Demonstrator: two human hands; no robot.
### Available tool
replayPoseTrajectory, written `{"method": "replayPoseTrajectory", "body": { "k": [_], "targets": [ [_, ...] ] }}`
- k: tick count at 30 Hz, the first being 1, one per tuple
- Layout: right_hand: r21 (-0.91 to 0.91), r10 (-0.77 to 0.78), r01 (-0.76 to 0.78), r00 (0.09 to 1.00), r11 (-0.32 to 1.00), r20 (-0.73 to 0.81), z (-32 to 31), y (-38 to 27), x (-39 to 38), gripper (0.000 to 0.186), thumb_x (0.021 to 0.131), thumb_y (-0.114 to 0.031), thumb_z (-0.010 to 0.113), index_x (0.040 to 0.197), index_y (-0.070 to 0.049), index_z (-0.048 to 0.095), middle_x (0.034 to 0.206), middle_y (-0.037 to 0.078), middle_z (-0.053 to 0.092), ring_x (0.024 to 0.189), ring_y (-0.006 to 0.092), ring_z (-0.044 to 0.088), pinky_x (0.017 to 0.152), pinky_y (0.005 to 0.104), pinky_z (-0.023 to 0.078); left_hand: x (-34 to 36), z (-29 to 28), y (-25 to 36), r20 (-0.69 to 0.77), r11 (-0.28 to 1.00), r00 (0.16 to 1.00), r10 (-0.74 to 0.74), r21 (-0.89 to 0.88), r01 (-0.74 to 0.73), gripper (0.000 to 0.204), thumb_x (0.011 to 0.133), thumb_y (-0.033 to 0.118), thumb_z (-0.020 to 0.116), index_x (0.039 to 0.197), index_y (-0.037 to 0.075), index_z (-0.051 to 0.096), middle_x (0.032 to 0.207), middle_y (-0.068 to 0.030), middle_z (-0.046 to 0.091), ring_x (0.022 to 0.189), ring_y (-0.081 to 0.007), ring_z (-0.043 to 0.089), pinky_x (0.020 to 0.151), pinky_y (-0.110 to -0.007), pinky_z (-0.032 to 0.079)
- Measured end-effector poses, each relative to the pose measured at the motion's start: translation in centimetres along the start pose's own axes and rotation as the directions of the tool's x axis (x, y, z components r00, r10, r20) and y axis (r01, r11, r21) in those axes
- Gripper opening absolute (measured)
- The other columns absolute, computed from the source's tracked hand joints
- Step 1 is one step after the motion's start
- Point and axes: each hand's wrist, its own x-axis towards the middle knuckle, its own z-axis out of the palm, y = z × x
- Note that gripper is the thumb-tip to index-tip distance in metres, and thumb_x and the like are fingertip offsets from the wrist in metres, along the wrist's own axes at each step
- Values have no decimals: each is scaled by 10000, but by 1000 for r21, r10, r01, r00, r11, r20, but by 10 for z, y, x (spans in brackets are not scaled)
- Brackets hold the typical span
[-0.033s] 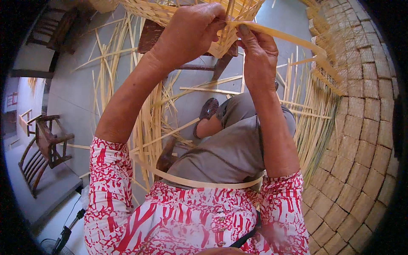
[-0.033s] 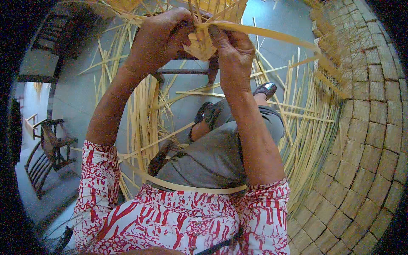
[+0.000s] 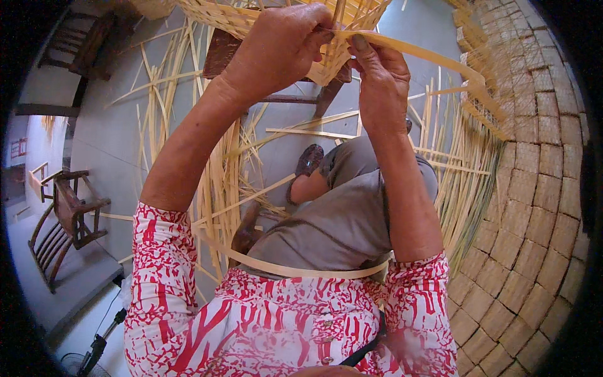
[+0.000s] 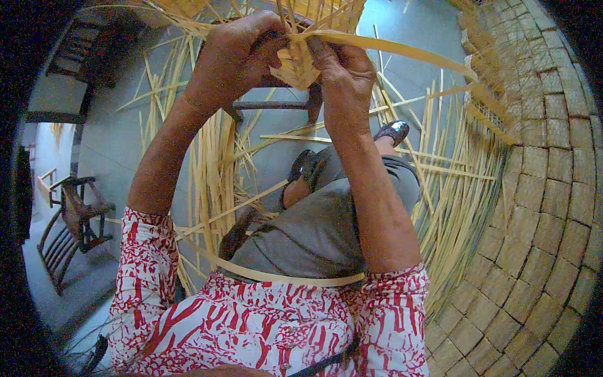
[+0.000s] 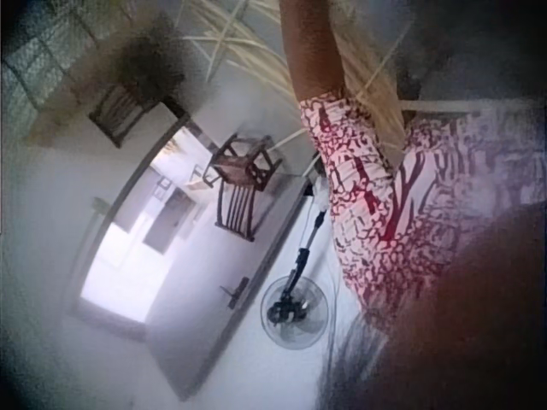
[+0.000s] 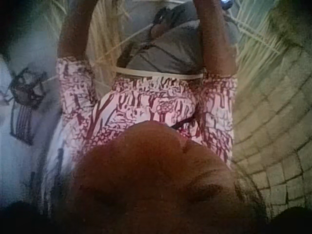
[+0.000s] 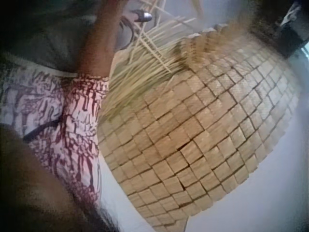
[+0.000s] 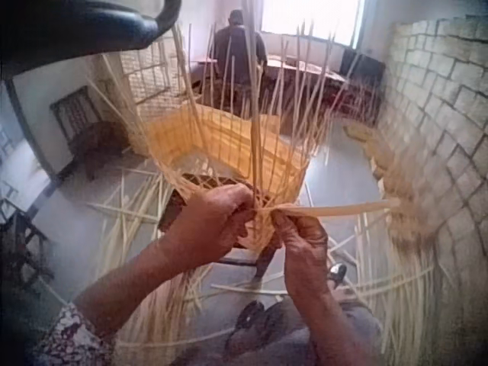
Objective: The person weaves a basket by hand, interlacing thin bamboo strips through a pre-formed frame. They repeatedly pull and tighten the strips to build up the basket walls.
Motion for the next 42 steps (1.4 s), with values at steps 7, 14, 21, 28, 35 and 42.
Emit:
{"method": "replayPoseTrajectory", "body": {
  "k": [7,14,21,28,35,42],
  "targets": [
    [-367,251,-175,953,913,171,-7,-9,2,129,936,-170,685,920,-44,705,827,27,704,756,77,622,664,220,466,-2,-12,-6,2,987,997,77,140,-76,63,875,75,642,879,38,591,687,-141,603,632,-307,643,581,-381,493],
    [-658,-447,752,603,42,661,11,-39,15,206,886,-276,671,843,-77,641,722,103,640,683,305,627,638,457,489,-28,-26,-22,-29,981,985,172,99,-169,47,883,53,611,901,40,569,715,-143,578,625,-320,599,580,-385,477],
    [-738,12,640,754,214,657,10,-50,21,239,918,-332,635,845,-104,643,645,136,635,635,359,654,554,461,491,-30,-29,-17,-18,978,978,207,-32,-207,42,882,46,614,894,36,574,706,-121,572,615,-274,599,571,-369,475],
    [-759,-13,636,768,138,640,3,-58,11,272,901,-344,670,824,-83,662,625,124,611,570,311,617,533,416,467,-33,-34,-14,138,972,962,236,-20,-236,72,883,112,647,897,60,600,717,-104,581,653,-297,610,597,-382,477],
    [-653,-20,727,671,214,741,-3,-56,9,322,902,-414,651,782,-117,680,582,118,592,571,329,623,514,430,460,-32,-41,-16,299,925,878,373,-52,-375,103,892,184,652,899,89,614,725,-77,583,641,-292,602,607,-389,472],
    [-502,11,809,524,306,851,-2,-56,28,233,882,-326,677,825,-102,708,634,137,623,590,328,632,541,422,480,-36,-50,-4,450,936,892,38,-328,125,192,916,121,660,1067,57,560,860,-61,638,690,-167,639,602,-295,525]
  ]
}}
